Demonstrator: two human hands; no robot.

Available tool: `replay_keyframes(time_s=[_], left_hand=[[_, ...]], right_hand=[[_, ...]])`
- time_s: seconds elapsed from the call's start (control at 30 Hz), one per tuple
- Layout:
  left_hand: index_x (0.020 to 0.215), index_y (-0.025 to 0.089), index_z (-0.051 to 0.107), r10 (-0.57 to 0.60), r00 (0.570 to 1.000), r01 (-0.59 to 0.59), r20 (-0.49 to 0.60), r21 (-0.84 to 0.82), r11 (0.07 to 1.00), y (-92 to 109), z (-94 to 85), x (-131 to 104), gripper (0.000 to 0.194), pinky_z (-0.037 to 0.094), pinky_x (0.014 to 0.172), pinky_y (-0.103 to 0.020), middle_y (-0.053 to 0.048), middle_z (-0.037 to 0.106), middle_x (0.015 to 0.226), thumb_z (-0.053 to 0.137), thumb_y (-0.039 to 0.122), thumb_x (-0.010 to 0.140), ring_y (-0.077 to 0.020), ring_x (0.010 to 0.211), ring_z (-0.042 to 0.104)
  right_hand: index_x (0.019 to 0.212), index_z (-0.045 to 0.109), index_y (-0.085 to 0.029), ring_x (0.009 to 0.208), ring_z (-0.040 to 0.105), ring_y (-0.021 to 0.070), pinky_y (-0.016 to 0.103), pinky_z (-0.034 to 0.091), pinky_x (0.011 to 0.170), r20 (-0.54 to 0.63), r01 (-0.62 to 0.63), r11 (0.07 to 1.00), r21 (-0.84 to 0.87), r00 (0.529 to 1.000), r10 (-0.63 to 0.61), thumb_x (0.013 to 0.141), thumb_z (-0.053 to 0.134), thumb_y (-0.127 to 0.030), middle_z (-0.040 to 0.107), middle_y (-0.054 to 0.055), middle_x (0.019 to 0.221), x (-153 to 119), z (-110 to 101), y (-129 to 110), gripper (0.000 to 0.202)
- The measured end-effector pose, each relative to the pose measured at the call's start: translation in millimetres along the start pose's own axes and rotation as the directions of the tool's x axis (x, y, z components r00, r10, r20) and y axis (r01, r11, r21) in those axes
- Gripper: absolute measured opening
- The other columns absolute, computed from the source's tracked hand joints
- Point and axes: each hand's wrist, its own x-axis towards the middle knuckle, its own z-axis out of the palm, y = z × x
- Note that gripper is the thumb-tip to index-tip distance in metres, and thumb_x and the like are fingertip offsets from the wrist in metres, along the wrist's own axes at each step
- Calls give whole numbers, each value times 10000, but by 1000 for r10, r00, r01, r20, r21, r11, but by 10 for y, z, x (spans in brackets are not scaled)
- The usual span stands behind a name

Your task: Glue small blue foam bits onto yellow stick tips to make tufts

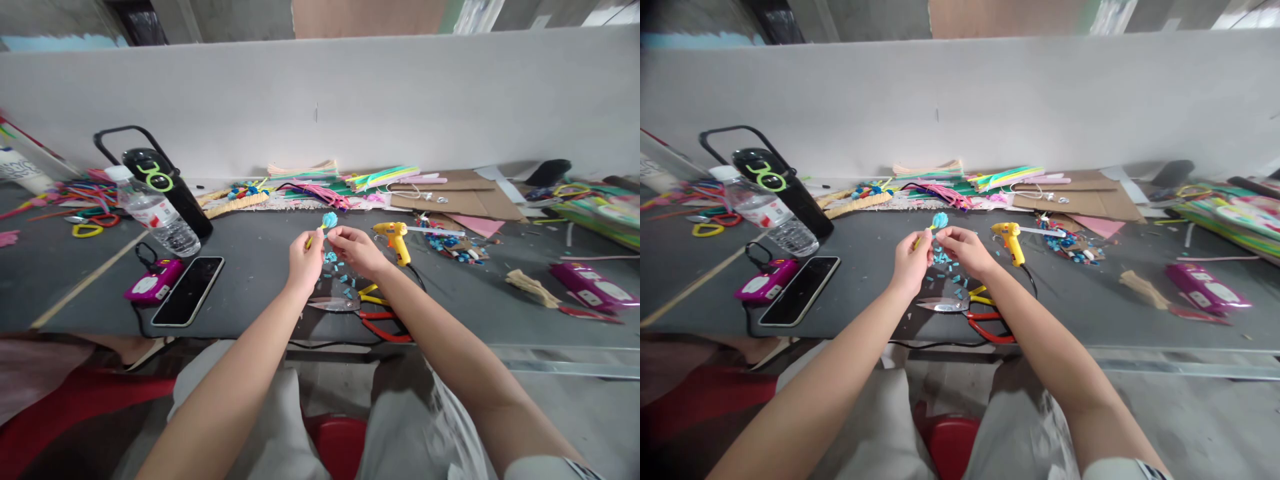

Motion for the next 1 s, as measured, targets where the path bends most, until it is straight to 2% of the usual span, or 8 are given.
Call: replay_keyframes(time_s=[0.1,0.2,0.3,0.37,0.5,0.67,0.8,1.0], left_hand=[[695,177,548,-17,999,20,30,-72,997,28,19,-8,394,320,440,-207,47,452,542,647,515,872,-70,464,414],[686,176,556,-16,999,18,32,-49,999,65,2,-1,381,326,441,-212,44,465,534,642,495,876,-73,454,419],[723,172,617,81,997,-82,10,158,984,112,-77,28,348,360,469,-221,27,515,545,594,466,910,-89,466,465],[781,172,669,201,979,-194,16,342,919,139,-156,59,310,383,505,-223,3,581,603,573,430,924,-102,515,516],[879,171,727,307,951,-287,38,480,829,155,-310,126,247,450,588,-229,-38,690,728,569,357,919,-133,616,600],[899,173,754,351,935,-330,55,499,801,143,-369,153,228,503,654,-243,-56,740,800,583,323,901,-163,710,665],[880,174,761,346,935,-337,78,500,798,150,-328,123,218,508,641,-243,-58,745,796,594,313,894,-167,706,675],[874,176,767,301,949,-307,89,465,830,147,-268,76,221,477,594,-233,-48,735,766,600,320,890,-150,647,647]], right_hand=[[804,628,-180,522,340,69,248,229,502,38,-35,998,60,999,33,717,806,-513,482,-56,620,-3,0,-9,389],[792,637,-178,521,345,70,249,223,498,23,-52,997,64,998,51,702,816,-510,481,-54,613,0,-11,-16,387],[772,654,-175,514,344,73,256,214,488,-57,-25,1000,-1,998,25,696,819,-501,477,-53,592,7,-49,-37,373],[775,670,-173,516,352,77,260,220,489,-114,9,999,-50,993,-15,701,819,-487,484,-49,587,13,-90,-57,356],[777,685,-175,525,363,80,261,244,501,-176,73,993,-95,980,-89,707,820,-468,491,-47,589,32,-168,-68,331],[786,693,-170,536,374,82,259,261,510,-194,97,984,-148,973,-125,717,814,-473,505,-40,601,41,-178,-44,334],[820,692,-171,557,390,89,262,273,513,-183,115,973,-203,971,-153,729,798,-506,534,-30,643,22,-126,-48,363],[820,671,-177,565,386,93,263,279,517,-206,157,962,-226,957,-204,749,776,-530,499,-39,631,20,-74,-49,375]])
